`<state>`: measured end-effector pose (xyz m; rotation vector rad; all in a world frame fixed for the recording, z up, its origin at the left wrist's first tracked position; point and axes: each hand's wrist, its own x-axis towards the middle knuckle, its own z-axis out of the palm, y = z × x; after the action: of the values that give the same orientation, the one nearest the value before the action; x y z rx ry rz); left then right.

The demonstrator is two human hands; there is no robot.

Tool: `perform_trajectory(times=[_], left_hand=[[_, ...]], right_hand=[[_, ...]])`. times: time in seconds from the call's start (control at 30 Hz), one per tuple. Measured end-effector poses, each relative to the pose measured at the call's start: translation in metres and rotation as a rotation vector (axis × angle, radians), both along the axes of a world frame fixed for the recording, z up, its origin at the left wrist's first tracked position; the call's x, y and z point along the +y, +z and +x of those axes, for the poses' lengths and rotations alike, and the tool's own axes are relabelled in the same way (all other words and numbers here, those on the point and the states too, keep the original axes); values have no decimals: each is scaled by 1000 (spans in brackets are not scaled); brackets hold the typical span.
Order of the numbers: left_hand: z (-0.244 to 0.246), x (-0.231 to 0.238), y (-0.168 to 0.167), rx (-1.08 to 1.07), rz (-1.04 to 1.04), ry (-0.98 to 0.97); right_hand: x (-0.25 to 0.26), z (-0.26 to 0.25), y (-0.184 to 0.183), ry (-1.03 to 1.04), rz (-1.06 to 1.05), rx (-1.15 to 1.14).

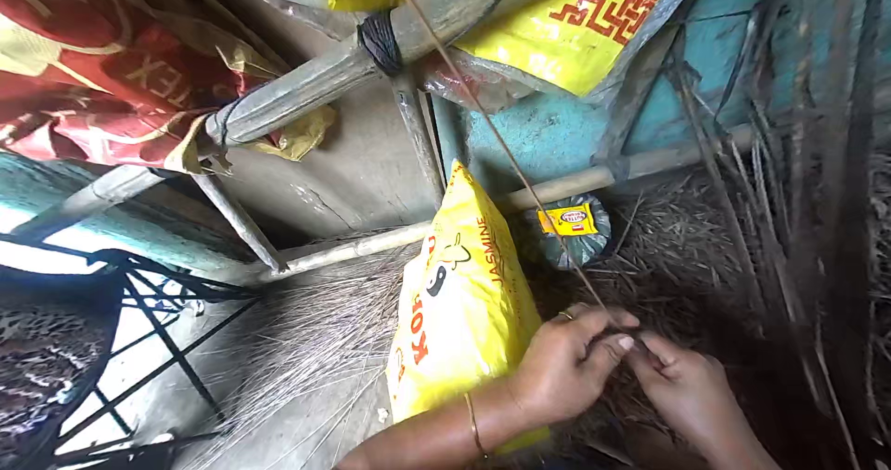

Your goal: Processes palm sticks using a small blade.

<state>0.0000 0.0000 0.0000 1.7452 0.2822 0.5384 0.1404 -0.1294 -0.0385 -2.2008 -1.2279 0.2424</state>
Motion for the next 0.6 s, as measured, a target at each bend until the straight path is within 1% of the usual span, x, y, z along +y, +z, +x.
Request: perform_trajectory(times=[0.07, 0.13, 0.17, 0.23, 0.33, 0.4, 0.43, 0.47, 0.5, 0.53, 0.6], left_hand=[[-3, 1, -5, -41, 27, 37], [-8, 10, 1, -65, 33, 70], [-13, 19, 10, -81, 47, 96], [-33, 44, 38, -126, 133, 190], [-96, 86, 97, -219, 348, 488], [-163, 104, 134, -267, 479, 677], [-204, 107, 142, -257, 539, 788], [-236, 102, 149, -213, 582, 942], [-254, 92, 157, -158, 601, 1123], [-271, 85, 160, -138, 601, 1247], [-304, 83, 155, -93, 678, 1477]], right_hand=[[4, -5, -6, -13, 24, 35], [3, -4, -10, -26, 39, 75], [0, -1, -11, -30, 39, 102], [-13, 11, -11, -51, 24, 135], [-37, 37, -11, -102, -34, 158], [-48, 55, -15, -119, -77, 152], [-51, 64, -18, -124, -97, 142], [-53, 70, -21, -127, -104, 131], [-55, 74, -24, -126, -108, 125], [-55, 78, -25, -127, -106, 124], [-56, 81, -27, -140, -105, 135]])
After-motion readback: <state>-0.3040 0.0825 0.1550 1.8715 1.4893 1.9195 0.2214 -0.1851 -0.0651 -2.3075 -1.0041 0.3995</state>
